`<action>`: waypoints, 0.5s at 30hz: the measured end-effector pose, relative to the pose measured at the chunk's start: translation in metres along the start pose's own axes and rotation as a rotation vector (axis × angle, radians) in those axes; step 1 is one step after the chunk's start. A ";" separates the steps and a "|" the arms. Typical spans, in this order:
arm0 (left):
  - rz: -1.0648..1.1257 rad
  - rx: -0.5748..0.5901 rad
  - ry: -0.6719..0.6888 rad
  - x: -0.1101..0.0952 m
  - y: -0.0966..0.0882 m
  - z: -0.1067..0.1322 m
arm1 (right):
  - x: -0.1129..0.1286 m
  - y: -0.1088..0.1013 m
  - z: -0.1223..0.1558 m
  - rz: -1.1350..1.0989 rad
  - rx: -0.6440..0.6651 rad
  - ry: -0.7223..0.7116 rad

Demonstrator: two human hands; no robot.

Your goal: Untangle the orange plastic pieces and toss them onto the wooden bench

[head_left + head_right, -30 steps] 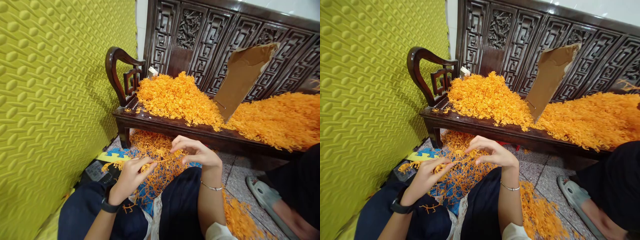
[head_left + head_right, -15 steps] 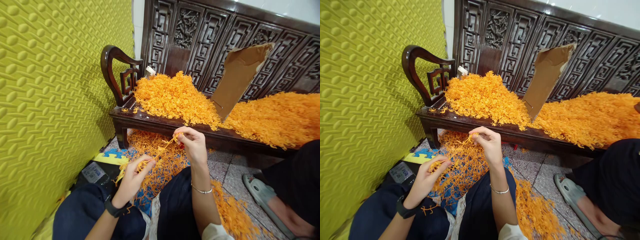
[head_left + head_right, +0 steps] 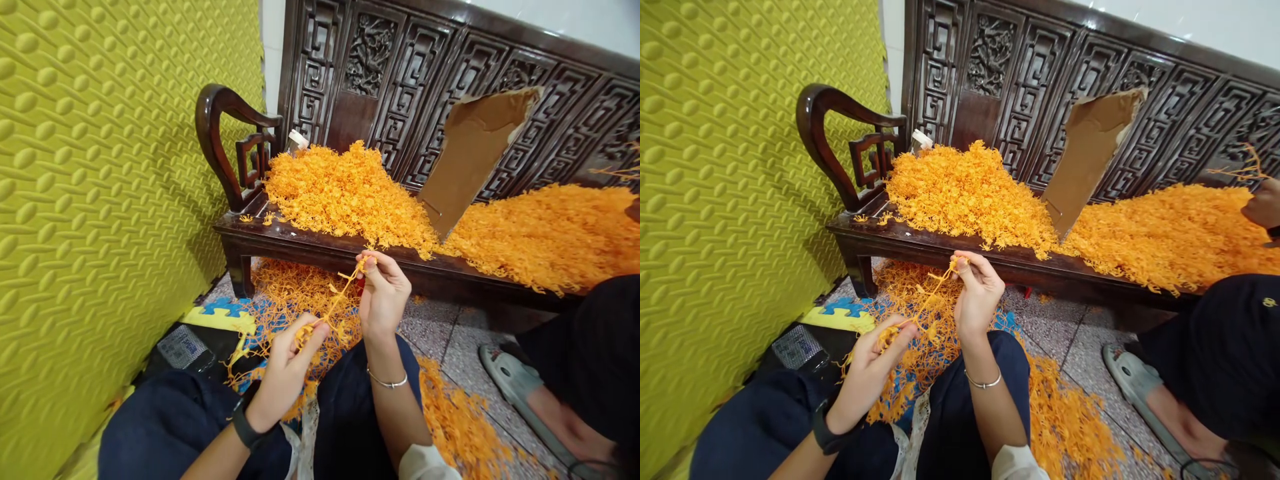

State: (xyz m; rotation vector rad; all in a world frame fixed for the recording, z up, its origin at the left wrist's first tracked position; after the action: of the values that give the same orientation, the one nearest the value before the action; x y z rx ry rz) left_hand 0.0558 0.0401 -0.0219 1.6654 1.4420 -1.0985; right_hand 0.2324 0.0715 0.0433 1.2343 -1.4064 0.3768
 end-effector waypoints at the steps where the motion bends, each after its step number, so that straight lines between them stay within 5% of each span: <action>1: 0.036 0.006 -0.029 0.001 0.005 0.000 | 0.002 -0.003 0.000 -0.023 -0.019 -0.012; 8: 0.244 0.084 -0.086 -0.005 0.035 0.006 | 0.030 -0.025 0.009 -0.122 -0.124 -0.132; 15: 0.398 0.086 -0.182 0.006 0.042 0.019 | 0.031 -0.024 0.013 -0.136 -0.130 -0.102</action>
State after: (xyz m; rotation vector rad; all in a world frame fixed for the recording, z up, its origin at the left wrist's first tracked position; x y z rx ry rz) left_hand 0.0945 0.0190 -0.0369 1.7638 0.9094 -1.0615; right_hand 0.2520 0.0379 0.0561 1.2482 -1.4011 0.1278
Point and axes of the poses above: each hand's wrist, its own z-axis away from the middle knuckle, its own y-axis out of the palm, x = y × z, the point moved 10 cm from there along -z, towards the middle knuckle, and after that the axes turned 12 degrees about y, right-handed, at the moved point
